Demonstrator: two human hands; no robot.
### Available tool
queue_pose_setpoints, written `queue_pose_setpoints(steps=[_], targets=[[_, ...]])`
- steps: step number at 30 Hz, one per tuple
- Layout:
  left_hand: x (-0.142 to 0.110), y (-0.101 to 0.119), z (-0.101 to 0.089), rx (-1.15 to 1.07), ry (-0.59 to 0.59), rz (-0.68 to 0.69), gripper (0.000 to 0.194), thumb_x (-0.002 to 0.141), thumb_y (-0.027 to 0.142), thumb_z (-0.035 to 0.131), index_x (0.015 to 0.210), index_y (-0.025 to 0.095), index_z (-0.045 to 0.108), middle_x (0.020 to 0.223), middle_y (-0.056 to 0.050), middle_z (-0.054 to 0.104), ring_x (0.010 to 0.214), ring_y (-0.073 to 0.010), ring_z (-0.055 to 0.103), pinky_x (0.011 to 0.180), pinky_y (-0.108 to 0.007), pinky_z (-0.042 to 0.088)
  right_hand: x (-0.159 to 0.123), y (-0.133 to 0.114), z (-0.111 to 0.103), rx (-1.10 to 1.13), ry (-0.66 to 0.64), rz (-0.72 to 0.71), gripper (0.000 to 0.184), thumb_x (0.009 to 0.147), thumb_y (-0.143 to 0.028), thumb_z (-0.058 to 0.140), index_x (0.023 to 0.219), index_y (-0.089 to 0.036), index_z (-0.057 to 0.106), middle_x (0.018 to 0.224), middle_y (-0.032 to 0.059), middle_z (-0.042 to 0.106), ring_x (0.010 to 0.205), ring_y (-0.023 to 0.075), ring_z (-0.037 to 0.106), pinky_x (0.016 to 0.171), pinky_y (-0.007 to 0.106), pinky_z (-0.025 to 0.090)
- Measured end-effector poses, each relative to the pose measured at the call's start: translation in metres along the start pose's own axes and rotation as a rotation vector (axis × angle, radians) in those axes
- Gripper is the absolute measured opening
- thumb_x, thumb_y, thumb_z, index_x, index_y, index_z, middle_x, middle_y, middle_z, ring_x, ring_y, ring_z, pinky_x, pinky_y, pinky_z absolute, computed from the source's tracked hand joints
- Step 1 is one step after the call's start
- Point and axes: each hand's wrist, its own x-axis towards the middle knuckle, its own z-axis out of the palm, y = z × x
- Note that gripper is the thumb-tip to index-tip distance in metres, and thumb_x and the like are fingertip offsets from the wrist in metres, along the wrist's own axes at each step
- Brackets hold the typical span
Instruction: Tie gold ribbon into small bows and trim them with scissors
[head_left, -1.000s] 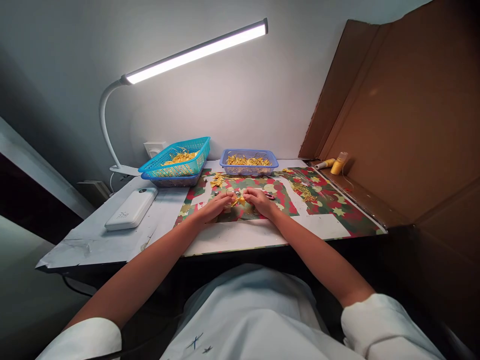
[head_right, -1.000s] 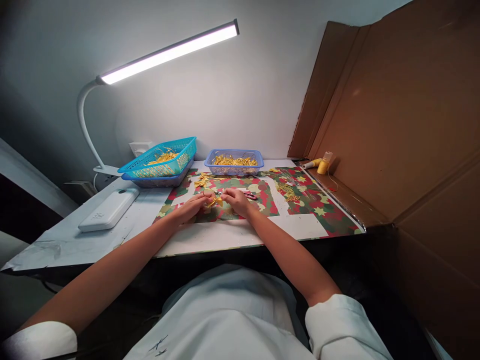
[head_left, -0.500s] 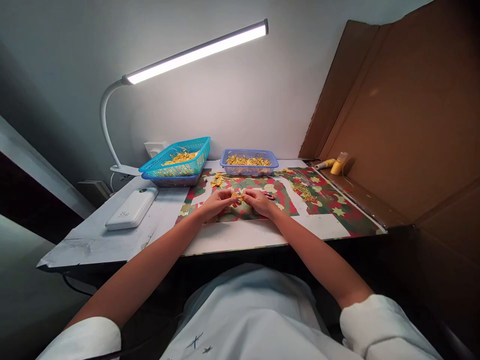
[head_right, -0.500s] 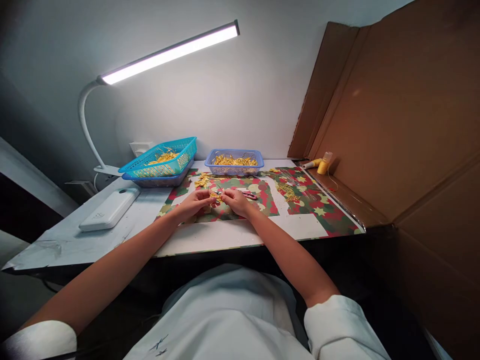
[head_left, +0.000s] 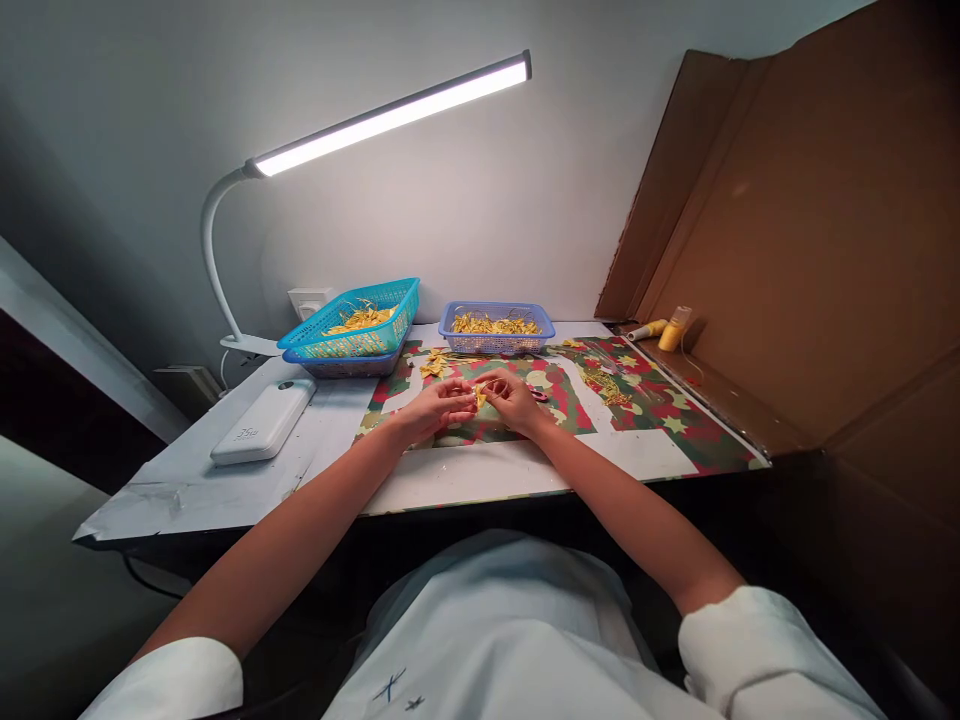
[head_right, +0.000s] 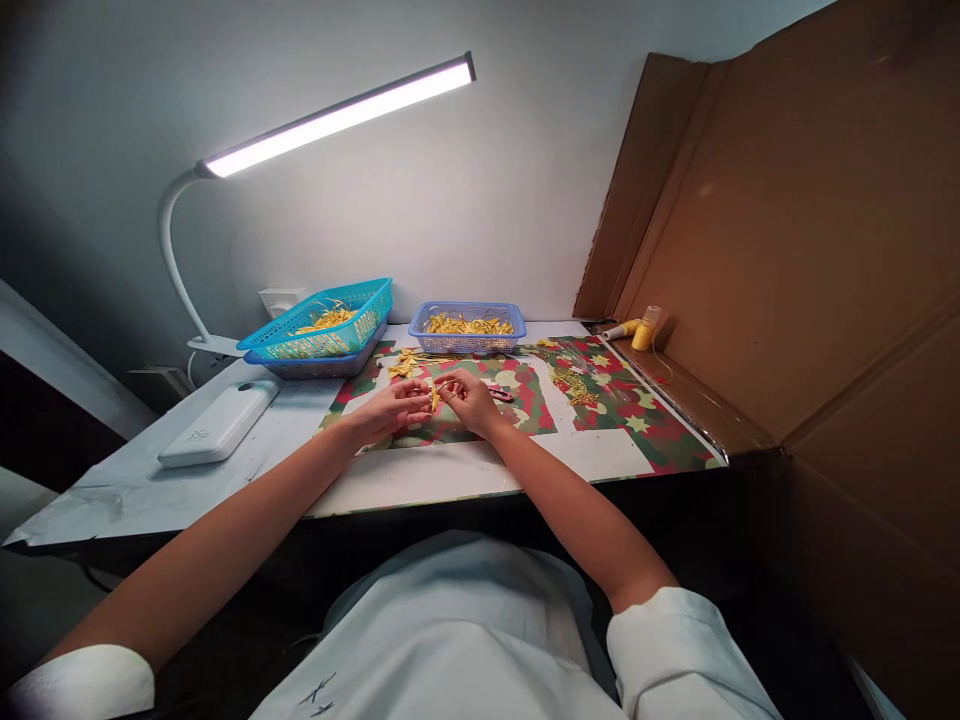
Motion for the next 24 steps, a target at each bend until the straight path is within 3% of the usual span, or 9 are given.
queue_pose_setpoints(steps=[3, 7, 13, 18, 24], targets=[[0.004, -0.003, 0.000, 0.011, 0.082, 0.114, 0.049, 0.055, 0.021, 0.087, 0.093, 0.017, 0.056, 0.081, 0.001, 0.064, 0.072, -0.0098, 0.064, 0.071, -0.024, 0.053, 0.003, 0.001, -0.002, -0.033, 0.090, 0.107, 0.016, 0.074, -0.032, 0.059, 0.084, -0.019, 0.059, 0.074, -0.0010, 0.055, 0.064, 0.0124, 0.047, 0.063, 0.027, 0.041], [0.006, -0.005, -0.002, 0.048, 0.177, 0.195, 0.059, 0.053, 0.026, 0.088, 0.104, 0.019, 0.058, 0.082, 0.003, 0.060, 0.073, -0.0098, 0.063, 0.070, -0.024, 0.053, 0.003, -0.002, -0.006, 0.132, 0.138, 0.196, 0.018, 0.077, -0.037, 0.053, 0.081, -0.019, 0.054, 0.071, -0.0009, 0.055, 0.066, 0.0130, 0.051, 0.063, 0.027, 0.042], [0.002, -0.006, 0.000, 0.165, 0.147, 0.267, 0.064, 0.061, 0.034, 0.084, 0.118, 0.023, 0.058, 0.089, 0.001, 0.060, 0.076, -0.0108, 0.062, 0.069, -0.025, 0.053, -0.003, -0.011, -0.001, 0.129, 0.046, 0.060, 0.047, 0.069, -0.039, 0.068, 0.110, -0.023, 0.051, 0.085, -0.0018, 0.057, 0.067, 0.0115, 0.054, 0.064, 0.026, 0.044], [0.000, -0.003, 0.001, 0.277, 0.117, 0.296, 0.060, 0.062, 0.038, 0.082, 0.116, 0.022, 0.064, 0.088, -0.002, 0.063, 0.074, -0.0119, 0.062, 0.066, -0.024, 0.053, -0.001, -0.007, -0.002, 0.047, -0.047, 0.065, 0.029, 0.074, -0.045, 0.064, 0.086, -0.019, 0.060, 0.080, 0.0008, 0.060, 0.069, 0.0126, 0.054, 0.065, 0.027, 0.043], [0.001, 0.000, -0.004, 0.305, 0.128, 0.271, 0.046, 0.066, 0.046, 0.077, 0.103, 0.019, 0.072, 0.085, -0.004, 0.067, 0.069, -0.0127, 0.061, 0.068, -0.030, 0.055, 0.001, -0.003, -0.005, 0.063, -0.167, 0.088, 0.029, 0.079, -0.047, 0.056, 0.075, -0.018, 0.057, 0.073, 0.0001, 0.057, 0.071, 0.0140, 0.052, 0.070, 0.028, 0.042]])
